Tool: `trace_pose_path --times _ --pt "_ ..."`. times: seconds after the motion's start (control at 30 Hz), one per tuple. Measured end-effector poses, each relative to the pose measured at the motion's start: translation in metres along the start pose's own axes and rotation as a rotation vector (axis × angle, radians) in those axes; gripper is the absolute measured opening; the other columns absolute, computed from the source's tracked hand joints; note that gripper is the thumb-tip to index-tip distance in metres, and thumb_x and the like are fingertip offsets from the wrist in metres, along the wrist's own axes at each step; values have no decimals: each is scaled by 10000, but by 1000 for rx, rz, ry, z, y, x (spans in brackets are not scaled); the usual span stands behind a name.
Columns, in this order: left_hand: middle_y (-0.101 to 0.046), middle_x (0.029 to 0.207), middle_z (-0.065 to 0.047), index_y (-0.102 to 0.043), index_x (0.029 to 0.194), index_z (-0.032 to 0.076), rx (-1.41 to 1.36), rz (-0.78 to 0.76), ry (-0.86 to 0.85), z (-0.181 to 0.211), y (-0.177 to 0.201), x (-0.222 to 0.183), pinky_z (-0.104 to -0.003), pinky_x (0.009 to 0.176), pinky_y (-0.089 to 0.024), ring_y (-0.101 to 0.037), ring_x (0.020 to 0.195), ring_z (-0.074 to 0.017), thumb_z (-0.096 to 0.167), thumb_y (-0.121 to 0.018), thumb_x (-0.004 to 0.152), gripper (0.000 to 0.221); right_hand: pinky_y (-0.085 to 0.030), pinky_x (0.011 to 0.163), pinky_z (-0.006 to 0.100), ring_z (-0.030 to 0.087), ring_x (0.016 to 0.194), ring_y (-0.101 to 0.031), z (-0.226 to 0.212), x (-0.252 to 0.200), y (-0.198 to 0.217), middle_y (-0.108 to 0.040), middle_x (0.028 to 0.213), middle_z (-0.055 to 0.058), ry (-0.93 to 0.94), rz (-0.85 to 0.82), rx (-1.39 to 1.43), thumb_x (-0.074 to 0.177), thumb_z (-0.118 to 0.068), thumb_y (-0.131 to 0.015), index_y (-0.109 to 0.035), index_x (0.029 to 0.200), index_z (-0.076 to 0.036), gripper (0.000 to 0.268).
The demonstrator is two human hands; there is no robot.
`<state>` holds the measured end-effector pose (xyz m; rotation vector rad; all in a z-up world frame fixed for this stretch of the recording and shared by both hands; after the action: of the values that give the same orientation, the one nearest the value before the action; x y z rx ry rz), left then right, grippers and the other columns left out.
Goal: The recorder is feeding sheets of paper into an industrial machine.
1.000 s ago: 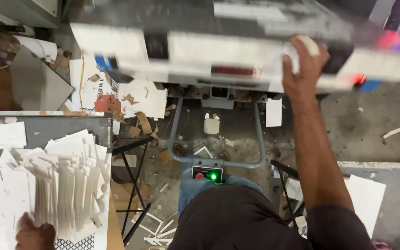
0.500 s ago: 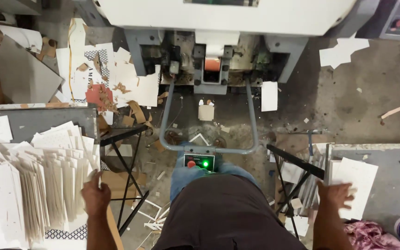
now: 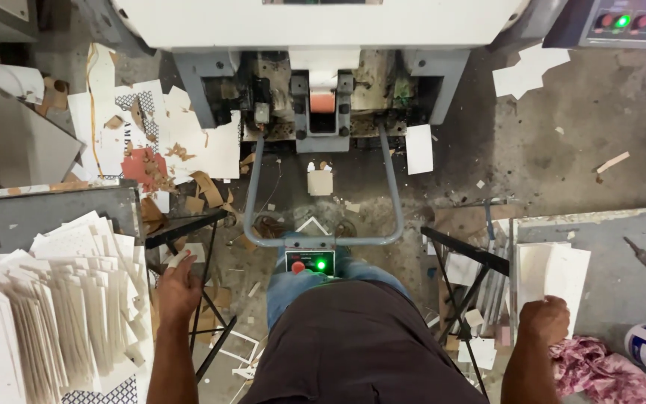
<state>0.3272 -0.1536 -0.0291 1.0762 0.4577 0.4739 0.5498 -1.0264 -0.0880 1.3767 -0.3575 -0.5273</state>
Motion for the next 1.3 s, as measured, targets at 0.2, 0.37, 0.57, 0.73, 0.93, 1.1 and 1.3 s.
trace_pose_path --times 0.2,0.37,0.57,0.73,0.93,1.1,1.3 --pt "-701 1042 -224 -697 1272 107 -154 -102 -98 60 2 38 -500 884 -538 -668 955 -422 34 -619 844 441 -583 724 521 438 846 -721 24 33 8 -721 992 292 28 41 -7 1044 -199 -535 -734 1187 13 323" --pt "-710 1215 -174 -704 1262 121 -204 -132 -361 158 12 94 -465 971 -532 -672 1098 -396 44 -651 890 384 -501 689 482 373 777 -625 15 84 51 -639 915 225 102 188 96 1150 -173 -469 -641 1007 26 300" --pt "-674 1348 -47 -697 1256 132 -283 140 -868 313 41 149 -481 1120 -462 -620 1246 -312 -18 -689 871 414 -440 734 419 300 812 -550 -97 103 139 -590 932 145 516 532 288 1149 -73 -471 -585 1093 3 148" --pt "-363 1647 -144 -435 1497 115 -18 -171 -701 336 -95 202 -503 1204 -189 -241 1497 -325 403 -596 940 647 -414 623 252 155 836 -494 -248 62 207 -563 1032 100 694 377 1213 1151 -122 -612 -689 1296 -19 194" --pt "-266 1654 -197 -219 1616 89 259 -414 -560 299 -133 131 -543 1245 -48 -54 1570 -346 699 -456 940 941 -525 983 404 260 1136 -646 -409 -62 231 -682 1262 138 1222 546 873 1121 -9 -551 -682 1305 -10 225" --pt "-386 1586 -211 -313 1575 73 174 -344 -605 266 -119 69 -569 1230 -125 -171 1545 -369 665 -532 922 909 -452 1037 511 342 1201 -620 -495 -134 172 -682 1297 169 1370 301 465 996 27 -553 -676 1336 -77 376" --pt "-601 1429 -103 -505 1480 162 190 -291 -567 208 -101 38 -543 1160 -320 -449 1400 -333 252 -660 903 604 -364 1008 562 339 1283 -526 -534 -180 133 -605 1395 138 1501 183 290 816 51 -595 -686 1326 -103 540"
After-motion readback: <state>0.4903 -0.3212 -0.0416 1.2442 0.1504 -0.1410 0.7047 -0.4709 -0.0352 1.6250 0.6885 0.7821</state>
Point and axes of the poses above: each hand's wrist, its own x-axis towards the middle knuckle, its own y-axis out of the back of the hand, z = x × y, the point moved 7 cm from there along x, towards the middle knuckle
